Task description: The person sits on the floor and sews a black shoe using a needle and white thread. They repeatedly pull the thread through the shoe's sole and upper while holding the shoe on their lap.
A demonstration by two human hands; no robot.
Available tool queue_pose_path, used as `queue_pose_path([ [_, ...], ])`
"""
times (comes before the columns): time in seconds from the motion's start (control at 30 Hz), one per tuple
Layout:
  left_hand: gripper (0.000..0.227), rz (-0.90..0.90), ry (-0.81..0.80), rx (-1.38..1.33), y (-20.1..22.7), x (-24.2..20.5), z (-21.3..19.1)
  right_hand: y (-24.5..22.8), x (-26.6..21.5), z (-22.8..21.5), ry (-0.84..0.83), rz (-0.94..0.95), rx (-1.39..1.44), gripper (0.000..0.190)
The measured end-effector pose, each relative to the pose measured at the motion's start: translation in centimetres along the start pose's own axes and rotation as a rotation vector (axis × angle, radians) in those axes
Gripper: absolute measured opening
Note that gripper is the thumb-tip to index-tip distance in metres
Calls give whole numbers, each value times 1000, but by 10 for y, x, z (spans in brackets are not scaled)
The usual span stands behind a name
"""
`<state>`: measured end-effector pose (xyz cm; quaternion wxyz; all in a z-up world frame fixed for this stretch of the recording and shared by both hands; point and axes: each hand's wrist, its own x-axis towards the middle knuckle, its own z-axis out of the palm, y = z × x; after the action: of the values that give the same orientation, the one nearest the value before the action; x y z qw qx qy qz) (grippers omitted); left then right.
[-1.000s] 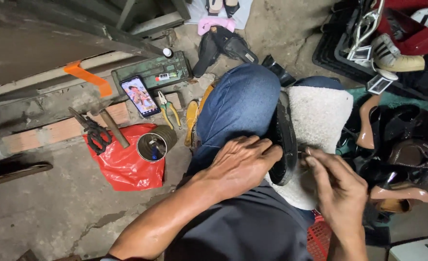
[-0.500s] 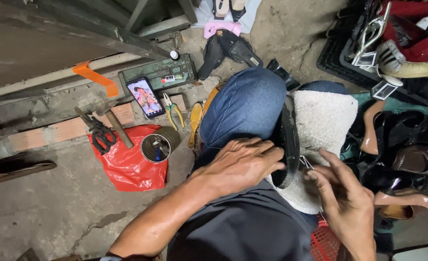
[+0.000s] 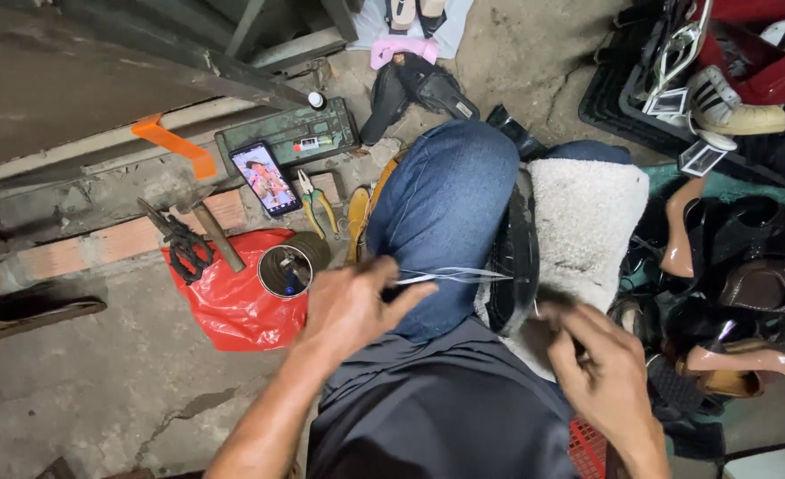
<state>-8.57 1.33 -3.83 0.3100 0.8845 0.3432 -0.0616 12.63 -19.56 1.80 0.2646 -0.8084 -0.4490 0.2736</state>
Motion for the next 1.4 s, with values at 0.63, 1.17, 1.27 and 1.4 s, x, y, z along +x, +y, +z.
queue_pose_path([
  [0.63, 38, 50, -97, -605, 53, 14, 15, -34, 9, 28, 266, -76, 13, 79],
  [1.17, 19, 439, -157, -511, 93, 17, 14, 32, -7, 5, 274, -45, 9, 34],
  [1.27, 35, 374, 172, -386, 96, 29, 34, 45, -7, 3, 338, -103, 122, 27],
  [1.4, 9, 329, 395, -116, 103, 40, 59, 47, -18, 2, 265, 76, 68, 28],
])
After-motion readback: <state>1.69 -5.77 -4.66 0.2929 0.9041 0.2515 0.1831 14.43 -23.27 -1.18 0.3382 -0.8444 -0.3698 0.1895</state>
